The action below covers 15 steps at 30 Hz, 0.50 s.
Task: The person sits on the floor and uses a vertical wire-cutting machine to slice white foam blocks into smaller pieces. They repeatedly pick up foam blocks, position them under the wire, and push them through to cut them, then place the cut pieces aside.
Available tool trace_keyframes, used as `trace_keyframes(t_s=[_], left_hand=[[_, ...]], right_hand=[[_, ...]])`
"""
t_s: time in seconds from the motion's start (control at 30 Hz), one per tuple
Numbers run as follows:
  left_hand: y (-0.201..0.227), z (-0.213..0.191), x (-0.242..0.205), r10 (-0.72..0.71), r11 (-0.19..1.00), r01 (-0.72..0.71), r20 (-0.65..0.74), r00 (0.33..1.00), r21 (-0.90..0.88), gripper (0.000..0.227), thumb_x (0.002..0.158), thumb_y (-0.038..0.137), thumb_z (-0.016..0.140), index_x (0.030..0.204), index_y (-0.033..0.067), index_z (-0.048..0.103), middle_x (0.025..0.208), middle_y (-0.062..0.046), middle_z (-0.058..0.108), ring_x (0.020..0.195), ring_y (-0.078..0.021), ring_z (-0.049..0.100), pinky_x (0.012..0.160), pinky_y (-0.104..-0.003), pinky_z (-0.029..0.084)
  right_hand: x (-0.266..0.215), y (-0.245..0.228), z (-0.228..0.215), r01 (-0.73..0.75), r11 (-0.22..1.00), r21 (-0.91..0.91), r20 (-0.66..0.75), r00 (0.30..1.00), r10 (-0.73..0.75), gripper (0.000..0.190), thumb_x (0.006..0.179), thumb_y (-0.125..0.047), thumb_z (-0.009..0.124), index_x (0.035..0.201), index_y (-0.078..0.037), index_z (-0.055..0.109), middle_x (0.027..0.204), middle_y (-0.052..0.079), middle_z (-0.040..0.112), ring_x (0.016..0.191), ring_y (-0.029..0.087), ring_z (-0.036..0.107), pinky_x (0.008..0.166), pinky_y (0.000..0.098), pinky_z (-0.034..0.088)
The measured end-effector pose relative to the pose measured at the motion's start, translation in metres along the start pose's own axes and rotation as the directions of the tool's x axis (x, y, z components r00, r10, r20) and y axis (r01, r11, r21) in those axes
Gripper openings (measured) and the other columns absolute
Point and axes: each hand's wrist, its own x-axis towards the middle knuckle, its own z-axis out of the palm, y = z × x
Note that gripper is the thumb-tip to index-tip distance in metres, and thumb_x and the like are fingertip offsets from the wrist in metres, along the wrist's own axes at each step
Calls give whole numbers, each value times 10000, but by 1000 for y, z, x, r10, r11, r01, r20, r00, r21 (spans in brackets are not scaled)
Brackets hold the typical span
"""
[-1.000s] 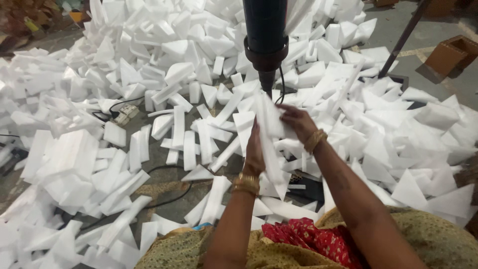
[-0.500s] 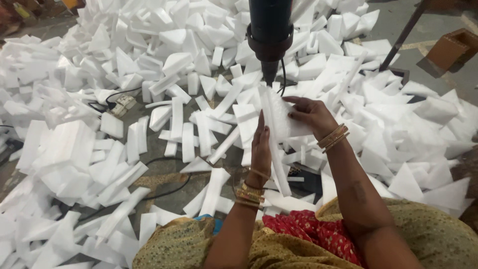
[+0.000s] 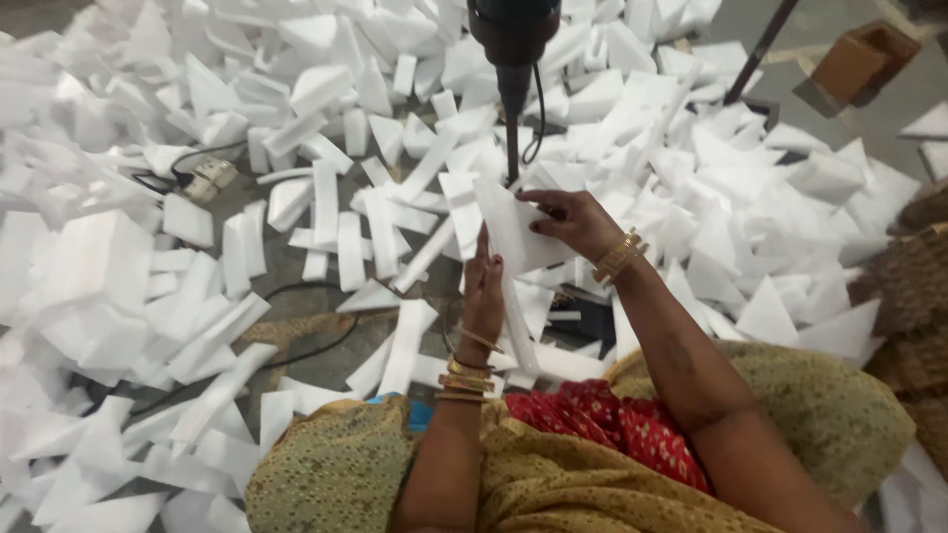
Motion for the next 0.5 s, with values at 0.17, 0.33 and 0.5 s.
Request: trace_keyframes(t_s=[0.17, 0.33, 0.5], left_hand=[[-41, -23, 9, 217, 881, -210, 32, 976, 423, 708, 954, 16, 262, 1646, 166, 236, 1696, -135, 335, 1466, -291, 429, 947, -275, 554], [-89, -43, 16, 148, 964, -87, -238, 960, 251, 682, 1030, 173, 532, 1645, 47, 264, 1581, -204, 429, 1393, -358, 489, 1102, -443, 465], [-124, -41, 34, -453, 578, 208, -99, 886, -789, 655, 989, 300, 610, 1491, -82, 433, 1228, -213, 625, 1049, -285, 647, 913, -410, 545]], right_hand=[[3, 20, 17, 46, 999, 12, -70, 997, -45, 458, 847, -55, 793, 1276, -177, 689, 1120, -9, 737, 1014, 157, 701, 874, 332, 612], [5, 29, 33, 530, 753, -390, 190, 846, -498, 289, 703, -25, 874, 928, -142, 736, 1120, 13, 727, 1335, 273, 590, 1215, 574, 297], [12, 70, 51, 562, 693, -451, 241, 824, -512, 359, 639, -40, 866, 949, -174, 745, 1359, 112, 540, 1411, 386, 341, 1167, 548, 326]])
